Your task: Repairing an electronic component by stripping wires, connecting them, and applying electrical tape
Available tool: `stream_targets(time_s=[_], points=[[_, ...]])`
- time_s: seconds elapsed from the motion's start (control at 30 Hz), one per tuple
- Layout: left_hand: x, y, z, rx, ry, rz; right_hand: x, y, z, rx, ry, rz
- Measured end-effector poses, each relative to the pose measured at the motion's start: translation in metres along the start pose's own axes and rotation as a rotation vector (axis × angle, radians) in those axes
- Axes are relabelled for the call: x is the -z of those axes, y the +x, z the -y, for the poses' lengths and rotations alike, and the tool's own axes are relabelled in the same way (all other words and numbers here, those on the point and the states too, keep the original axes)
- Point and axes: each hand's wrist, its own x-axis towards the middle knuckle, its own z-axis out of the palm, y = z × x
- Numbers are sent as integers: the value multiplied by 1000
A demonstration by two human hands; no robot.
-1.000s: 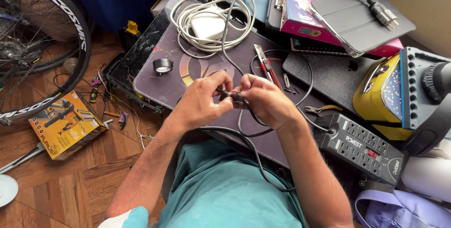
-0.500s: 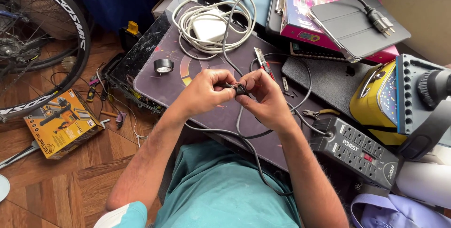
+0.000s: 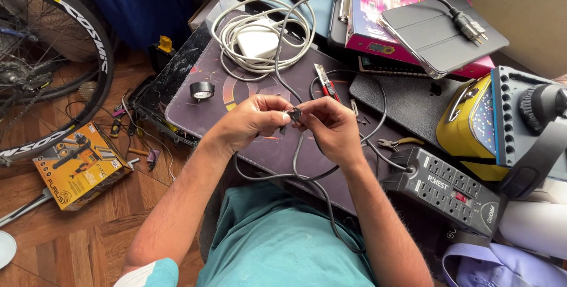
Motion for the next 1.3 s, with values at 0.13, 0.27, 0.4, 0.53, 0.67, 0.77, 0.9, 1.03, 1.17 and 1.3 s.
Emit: stream_targets(time_s=[0.13, 0.27, 0.4, 0.53, 0.67, 0.77, 0.9, 1.03, 1.17, 1.3], points=[[13, 17, 16, 54, -103, 27, 1, 0, 13, 132, -321, -89], [6, 13, 7, 46, -14, -12, 3, 4, 26, 573, -779, -19], [7, 11, -3, 23, 178, -60, 6, 10, 43, 497, -777, 232], [-2, 5, -16, 10, 310, -63, 7, 18, 62, 372, -772, 336], [-8, 3, -21, -16, 474, -23, 8, 28, 69, 244, -803, 455], [-1, 10, -10, -25, 522, 1, 12, 38, 72, 93, -713, 575], [-8, 5, -25, -6, 486, 24, 25, 50, 63, -127, -442, 713], [-9, 3, -26, 2, 470, 53, 36, 49, 54, -238, -307, 716], [-9, 4, -29, -32, 538, 32, 21, 50, 79, -115, -503, 665], [-21, -8, -46, -37, 593, 10, 12, 45, 76, 141, -956, 639]])
